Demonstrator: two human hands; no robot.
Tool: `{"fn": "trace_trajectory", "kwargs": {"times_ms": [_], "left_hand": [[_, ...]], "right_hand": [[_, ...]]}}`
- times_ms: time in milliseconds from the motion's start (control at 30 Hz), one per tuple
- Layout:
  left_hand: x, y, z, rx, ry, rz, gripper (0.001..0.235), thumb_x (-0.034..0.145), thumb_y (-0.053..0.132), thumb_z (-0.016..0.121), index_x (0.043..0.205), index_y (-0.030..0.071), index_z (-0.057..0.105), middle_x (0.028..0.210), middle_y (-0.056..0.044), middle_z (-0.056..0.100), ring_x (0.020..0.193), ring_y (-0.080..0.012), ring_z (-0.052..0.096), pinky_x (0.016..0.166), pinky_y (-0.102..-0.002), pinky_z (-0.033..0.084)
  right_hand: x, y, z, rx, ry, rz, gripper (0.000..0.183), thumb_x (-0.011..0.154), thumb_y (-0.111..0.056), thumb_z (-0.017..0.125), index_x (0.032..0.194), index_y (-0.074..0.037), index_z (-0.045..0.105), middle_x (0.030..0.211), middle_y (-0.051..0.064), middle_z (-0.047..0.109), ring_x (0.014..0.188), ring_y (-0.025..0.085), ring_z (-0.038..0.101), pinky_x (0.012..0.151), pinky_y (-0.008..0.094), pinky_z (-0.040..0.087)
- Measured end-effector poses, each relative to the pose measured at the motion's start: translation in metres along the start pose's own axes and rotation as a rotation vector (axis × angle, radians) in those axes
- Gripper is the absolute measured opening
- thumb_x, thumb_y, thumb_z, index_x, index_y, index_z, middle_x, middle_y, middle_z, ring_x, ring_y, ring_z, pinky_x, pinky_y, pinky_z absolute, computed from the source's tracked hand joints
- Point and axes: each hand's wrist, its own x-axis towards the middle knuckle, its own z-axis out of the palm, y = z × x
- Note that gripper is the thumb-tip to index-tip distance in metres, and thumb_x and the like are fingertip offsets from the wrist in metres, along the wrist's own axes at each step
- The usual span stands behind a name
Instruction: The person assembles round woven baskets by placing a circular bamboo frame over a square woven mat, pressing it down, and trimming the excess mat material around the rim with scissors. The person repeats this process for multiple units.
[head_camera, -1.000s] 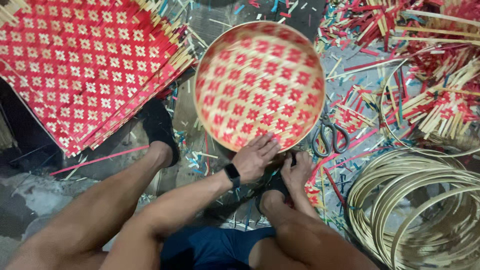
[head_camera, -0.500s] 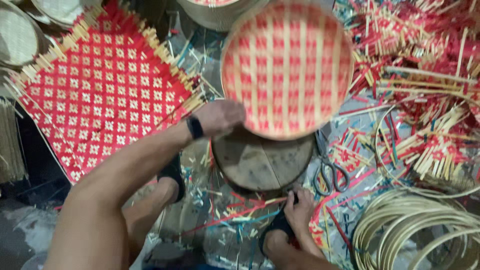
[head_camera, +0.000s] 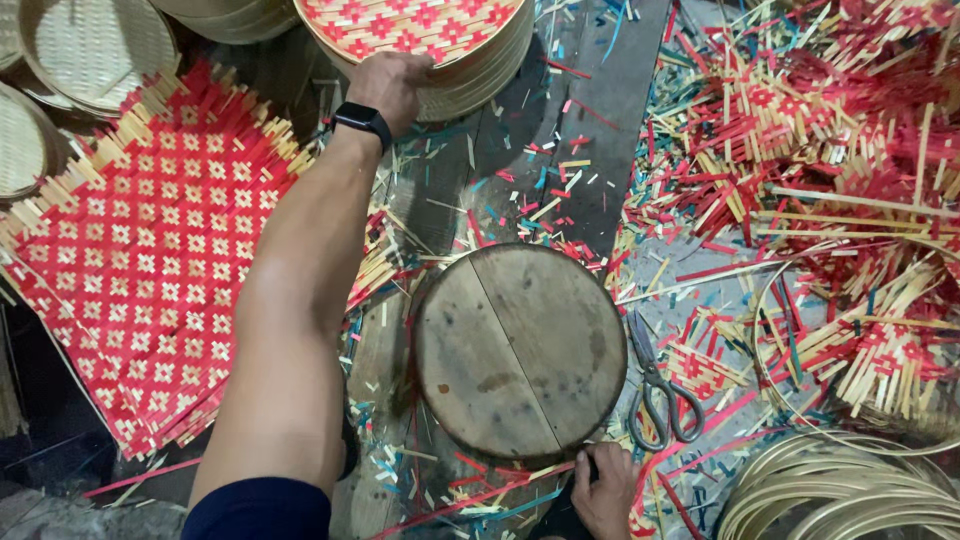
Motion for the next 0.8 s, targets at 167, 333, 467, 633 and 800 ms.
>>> {"fn": "trace_trajectory", "kwargs": {"times_ms": [167,333,467,633,800], "left_hand": [[-0.005,-0.008,0.013,0.048,-0.015,-0.029,0.021,0.084,0.001,0.064,0.100,0.010,0.074,0.085,-0.020,0.072,0.083,-0.0380,0.072,0.074,-0.048,0.057],[-0.004,-0.006,0.012,0.073,-0.014,-0.037,0.028,0.083,-0.004,0.064,0.104,0.010,0.076,0.090,-0.018,0.074,0.087,-0.0377,0.073,0.079,-0.047,0.058],[0.001,-0.010,0.014,0.031,-0.146,-0.129,0.035,0.084,-0.002,0.064,0.112,0.013,0.078,0.092,-0.020,0.073,0.091,-0.0382,0.072,0.083,-0.048,0.058],[0.014,0.005,0.033,0.307,0.291,0.151,0.083,0.062,0.005,0.054,0.144,0.012,0.061,0.107,-0.019,0.076,0.097,-0.0356,0.073,0.080,-0.047,0.058],[0.036,0.037,0.054,0.123,-0.005,-0.010,0.069,0.091,0.001,0.051,0.155,0.026,0.048,0.109,-0.019,0.074,0.099,-0.0378,0.071,0.084,-0.048,0.058]], "right_hand": [[0.004,-0.006,-0.005,0.034,-0.008,-0.034,0.013,0.081,-0.013,0.069,0.091,-0.008,0.063,0.090,0.009,0.061,0.089,0.033,0.057,0.078,0.046,0.040],[0.006,-0.010,-0.011,0.047,-0.025,-0.020,0.011,0.080,-0.012,0.069,0.090,-0.009,0.064,0.089,0.008,0.061,0.087,0.032,0.057,0.076,0.045,0.040],[0.007,-0.012,-0.014,0.067,-0.023,-0.024,0.010,0.081,-0.012,0.069,0.089,-0.009,0.063,0.089,0.009,0.061,0.088,0.032,0.057,0.075,0.045,0.040],[0.008,-0.015,-0.017,0.079,-0.035,-0.024,0.011,0.081,-0.012,0.070,0.090,-0.008,0.063,0.088,0.009,0.061,0.087,0.033,0.057,0.074,0.045,0.040],[0.012,-0.013,-0.017,0.092,-0.036,-0.023,0.011,0.080,-0.011,0.070,0.090,-0.009,0.064,0.088,0.008,0.062,0.087,0.032,0.058,0.074,0.045,0.040]]}}
